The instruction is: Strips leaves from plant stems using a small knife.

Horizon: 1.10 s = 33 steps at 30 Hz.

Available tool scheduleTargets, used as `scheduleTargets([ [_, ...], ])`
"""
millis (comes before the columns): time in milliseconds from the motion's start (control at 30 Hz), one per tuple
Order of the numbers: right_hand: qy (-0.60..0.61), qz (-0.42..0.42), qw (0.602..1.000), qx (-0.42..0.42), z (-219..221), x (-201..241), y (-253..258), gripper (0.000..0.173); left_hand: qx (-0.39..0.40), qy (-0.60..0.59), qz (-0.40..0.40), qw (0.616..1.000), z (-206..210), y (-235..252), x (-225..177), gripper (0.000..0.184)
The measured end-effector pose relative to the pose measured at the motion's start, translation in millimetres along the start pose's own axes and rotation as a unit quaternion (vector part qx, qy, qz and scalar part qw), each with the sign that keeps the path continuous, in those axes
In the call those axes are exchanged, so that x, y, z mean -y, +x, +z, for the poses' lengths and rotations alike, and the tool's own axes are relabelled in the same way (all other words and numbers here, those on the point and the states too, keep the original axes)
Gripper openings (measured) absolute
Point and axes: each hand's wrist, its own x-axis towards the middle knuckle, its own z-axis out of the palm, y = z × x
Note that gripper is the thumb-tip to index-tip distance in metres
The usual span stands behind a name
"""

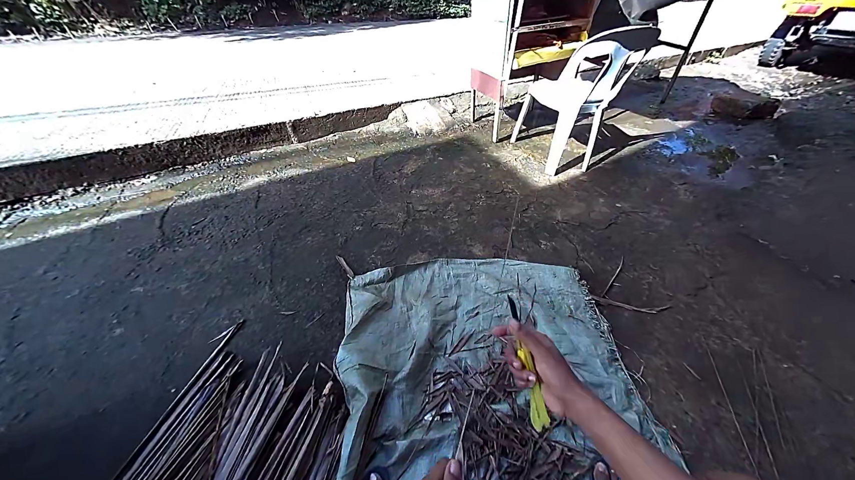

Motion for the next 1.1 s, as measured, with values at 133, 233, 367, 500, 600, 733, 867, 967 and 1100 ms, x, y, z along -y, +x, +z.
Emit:
scheduleTargets([
  [133, -0.021, 0.063, 0.994, 0.085, 42.9, -14.6, -36.2, 0.022, -0.001, -0.032, -0.011, 0.999, 2.4, 6.0, 1.2, 0.039],
  [233, 0.001, 0.020, 1.000, -0.002, 34.0, -0.8, -23.6, 0.023, 0.031, -0.035, -0.047, 0.998, 0.6, 5.7, -3.8, 0.041],
  [367, -0.186, -0.047, 0.981, -0.037, 22.5, 13.7, -14.5, 0.031, 0.034, -0.121, -0.092, 0.988, 1.5, 8.3, -7.5, 0.042],
  [500, -0.585, -0.138, 0.793, 0.097, 51.9, -6.1, -54.5, 0.018, -0.010, -0.236, -0.115, 0.965, 2.7, 11.9, -12.0, 0.045],
  [600, -0.666, -0.270, 0.692, 0.076, 51.1, -25.3, -54.5, 0.008, -0.013, -0.253, -0.115, 0.960, 4.5, 12.8, -13.5, 0.045],
  [733, -0.708, -0.114, 0.696, 0.035, 36.7, 0.0, -25.7, 0.029, 0.007, -0.266, -0.110, 0.958, 3.4, 15.0, -16.0, 0.045],
  [867, -0.702, -0.085, 0.700, -0.104, 18.2, 19.1, -11.7, 0.032, 0.001, -0.301, -0.110, 0.947, 7.8, 12.4, -16.5, 0.047],
  [967, -0.654, -0.087, 0.750, -0.047, 26.3, 25.3, -30.8, 0.032, -0.008, -0.322, -0.116, 0.939, 4.8, 12.2, -14.6, 0.047],
  [1100, -0.616, -0.119, 0.767, 0.132, 62.6, -11.6, -72.8, 0.020, -0.045, -0.326, -0.104, 0.939, 6.3, 13.5, -15.1, 0.046],
])
